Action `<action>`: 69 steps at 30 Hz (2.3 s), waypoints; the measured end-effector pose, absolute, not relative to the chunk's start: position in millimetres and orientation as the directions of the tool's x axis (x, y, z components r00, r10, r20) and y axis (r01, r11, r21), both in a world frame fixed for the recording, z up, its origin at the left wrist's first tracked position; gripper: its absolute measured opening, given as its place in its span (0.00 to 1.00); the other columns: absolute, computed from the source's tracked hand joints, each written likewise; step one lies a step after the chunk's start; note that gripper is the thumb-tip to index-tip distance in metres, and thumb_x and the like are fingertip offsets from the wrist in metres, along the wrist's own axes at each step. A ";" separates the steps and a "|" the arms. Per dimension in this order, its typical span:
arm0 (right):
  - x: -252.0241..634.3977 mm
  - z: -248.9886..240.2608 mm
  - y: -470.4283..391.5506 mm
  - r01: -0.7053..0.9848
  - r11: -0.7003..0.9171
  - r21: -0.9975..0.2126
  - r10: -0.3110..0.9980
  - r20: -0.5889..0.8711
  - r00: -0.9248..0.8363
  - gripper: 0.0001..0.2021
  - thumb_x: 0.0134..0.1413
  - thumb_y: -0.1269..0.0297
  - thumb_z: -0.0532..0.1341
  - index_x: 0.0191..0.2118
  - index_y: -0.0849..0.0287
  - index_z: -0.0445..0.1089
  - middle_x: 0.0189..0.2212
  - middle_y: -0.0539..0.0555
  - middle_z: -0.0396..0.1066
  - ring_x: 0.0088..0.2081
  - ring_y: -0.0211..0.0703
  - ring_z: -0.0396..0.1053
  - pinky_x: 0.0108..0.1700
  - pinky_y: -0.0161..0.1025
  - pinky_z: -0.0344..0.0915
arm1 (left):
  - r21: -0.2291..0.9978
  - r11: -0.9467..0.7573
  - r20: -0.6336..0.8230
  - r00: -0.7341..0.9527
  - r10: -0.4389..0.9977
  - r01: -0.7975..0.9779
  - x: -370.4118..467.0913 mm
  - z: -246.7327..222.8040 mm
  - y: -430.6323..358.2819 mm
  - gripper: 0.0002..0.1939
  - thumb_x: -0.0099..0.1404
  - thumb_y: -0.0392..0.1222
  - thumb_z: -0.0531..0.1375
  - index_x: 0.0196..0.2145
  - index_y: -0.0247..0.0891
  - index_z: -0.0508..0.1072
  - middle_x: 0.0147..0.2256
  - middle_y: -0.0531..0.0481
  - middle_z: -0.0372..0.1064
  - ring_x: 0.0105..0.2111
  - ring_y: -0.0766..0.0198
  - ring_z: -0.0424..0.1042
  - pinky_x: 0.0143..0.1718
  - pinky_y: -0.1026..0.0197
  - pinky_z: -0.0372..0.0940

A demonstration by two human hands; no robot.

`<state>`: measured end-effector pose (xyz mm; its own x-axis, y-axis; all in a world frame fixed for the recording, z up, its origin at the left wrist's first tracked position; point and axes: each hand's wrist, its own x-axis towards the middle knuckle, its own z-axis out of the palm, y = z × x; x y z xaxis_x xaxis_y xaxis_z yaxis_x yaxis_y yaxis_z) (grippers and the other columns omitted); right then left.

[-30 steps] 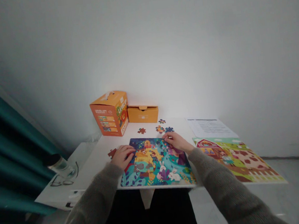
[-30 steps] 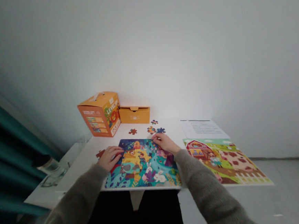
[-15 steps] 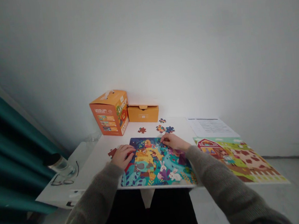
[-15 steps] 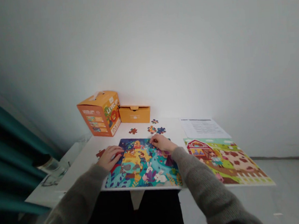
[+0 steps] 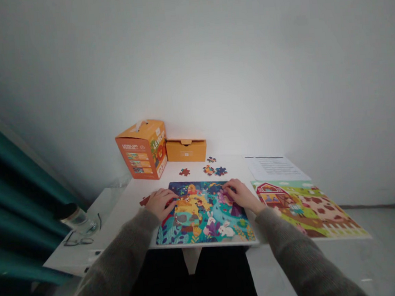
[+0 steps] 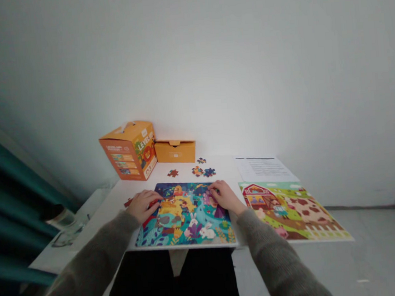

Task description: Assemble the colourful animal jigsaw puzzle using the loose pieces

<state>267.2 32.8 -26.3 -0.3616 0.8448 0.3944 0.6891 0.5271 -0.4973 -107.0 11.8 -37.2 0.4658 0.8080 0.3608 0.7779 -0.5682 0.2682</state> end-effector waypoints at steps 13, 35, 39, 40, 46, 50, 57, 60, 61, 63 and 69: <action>261.0 -42.8 11.5 0.751 0.546 -0.370 0.822 0.409 -0.396 0.09 0.62 0.69 0.57 0.43 0.54 0.75 0.40 0.55 0.70 0.43 0.48 0.64 0.49 0.46 0.59 | 0.063 -0.741 0.246 0.709 0.660 0.668 21.2 -15.4 9.4 0.16 0.68 0.44 0.58 0.52 0.46 0.73 0.45 0.44 0.68 0.46 0.51 0.66 0.47 0.50 0.60; 257.7 -37.4 0.1 0.786 0.557 -0.268 0.804 0.411 -0.429 0.16 0.63 0.65 0.57 0.55 0.53 0.70 0.45 0.58 0.68 0.47 0.51 0.63 0.51 0.49 0.61 | 0.179 -0.787 0.282 0.736 0.616 0.590 14.1 -28.6 27.5 0.18 0.70 0.48 0.56 0.55 0.45 0.71 0.54 0.46 0.70 0.55 0.52 0.65 0.55 0.47 0.57; 260.7 -38.6 4.1 0.713 0.545 -0.440 0.825 0.431 -0.365 0.16 0.63 0.63 0.57 0.55 0.54 0.70 0.44 0.58 0.71 0.47 0.51 0.65 0.52 0.50 0.61 | 0.286 -0.736 0.344 0.651 0.677 0.614 -5.6 -22.6 40.8 0.15 0.70 0.44 0.55 0.52 0.43 0.73 0.49 0.46 0.72 0.51 0.54 0.68 0.52 0.51 0.60; 263.1 -39.8 6.4 0.672 0.535 -0.511 0.835 0.441 -0.329 0.14 0.63 0.63 0.57 0.51 0.54 0.73 0.43 0.57 0.72 0.47 0.50 0.66 0.52 0.50 0.62 | 0.308 -0.716 0.363 0.619 0.697 0.626 -13.2 -21.2 44.1 0.14 0.70 0.44 0.55 0.50 0.42 0.74 0.48 0.46 0.73 0.50 0.55 0.68 0.51 0.51 0.61; 288.4 -48.6 23.0 0.301 0.282 -0.911 0.913 0.351 0.207 0.13 0.59 0.56 0.56 0.40 0.55 0.75 0.40 0.55 0.76 0.46 0.48 0.72 0.50 0.45 0.67 | 0.423 -0.670 0.437 0.511 0.741 0.610 -68.1 -21.2 53.7 0.12 0.69 0.41 0.54 0.42 0.39 0.77 0.39 0.46 0.75 0.42 0.57 0.71 0.48 0.54 0.65; 296.5 -50.7 25.7 0.305 0.237 -0.922 0.916 0.317 0.246 0.15 0.58 0.55 0.55 0.42 0.57 0.75 0.41 0.58 0.77 0.47 0.51 0.73 0.55 0.51 0.66 | 0.464 -0.637 0.478 0.431 0.765 0.616 -97.0 -29.1 48.0 0.12 0.68 0.41 0.54 0.39 0.38 0.77 0.37 0.45 0.75 0.40 0.57 0.72 0.44 0.54 0.67; 280.6 -45.9 18.1 0.660 0.376 -0.651 0.894 0.441 -0.074 0.20 0.64 0.57 0.52 0.56 0.56 0.71 0.56 0.60 0.70 0.58 0.51 0.66 0.61 0.55 0.61 | 0.468 -0.606 0.544 0.331 0.771 0.644 -113.6 -47.1 33.7 0.11 0.68 0.39 0.54 0.38 0.39 0.77 0.37 0.46 0.75 0.40 0.57 0.73 0.45 0.54 0.68; 262.8 -37.4 7.7 0.780 0.505 -0.368 0.842 0.408 -0.353 0.22 0.64 0.58 0.56 0.61 0.58 0.67 0.65 0.62 0.60 0.66 0.54 0.56 0.66 0.57 0.52 | 0.456 -0.610 0.565 0.319 0.761 0.647 -114.0 -49.2 32.5 0.11 0.68 0.39 0.53 0.37 0.39 0.76 0.37 0.46 0.75 0.40 0.57 0.73 0.46 0.54 0.68; 255.7 -34.4 3.4 0.787 0.539 -0.301 0.828 0.360 -0.430 0.24 0.64 0.57 0.56 0.64 0.57 0.64 0.67 0.61 0.56 0.68 0.54 0.52 0.67 0.58 0.50 | 0.454 -0.613 0.567 0.321 0.758 0.647 -114.0 -49.2 32.4 0.11 0.68 0.39 0.53 0.37 0.39 0.76 0.36 0.46 0.75 0.40 0.57 0.73 0.45 0.54 0.68; 241.5 -29.6 -4.9 0.771 0.598 -0.219 0.796 0.277 -0.538 0.28 0.66 0.54 0.54 0.69 0.55 0.56 0.69 0.59 0.51 0.70 0.52 0.47 0.69 0.58 0.45 | 0.451 -0.617 0.566 0.327 0.756 0.646 -114.1 -49.0 32.0 0.11 0.68 0.39 0.53 0.37 0.38 0.76 0.36 0.45 0.75 0.39 0.57 0.73 0.45 0.54 0.68; 221.1 -30.4 -14.9 0.753 0.640 -0.152 0.765 0.209 -0.609 0.33 0.67 0.48 0.52 0.71 0.54 0.49 0.70 0.57 0.48 0.71 0.52 0.44 0.70 0.57 0.40 | 0.473 -0.619 0.559 0.330 0.761 0.627 -115.5 -51.6 31.1 0.11 0.68 0.38 0.53 0.37 0.38 0.76 0.35 0.46 0.74 0.38 0.58 0.73 0.42 0.56 0.68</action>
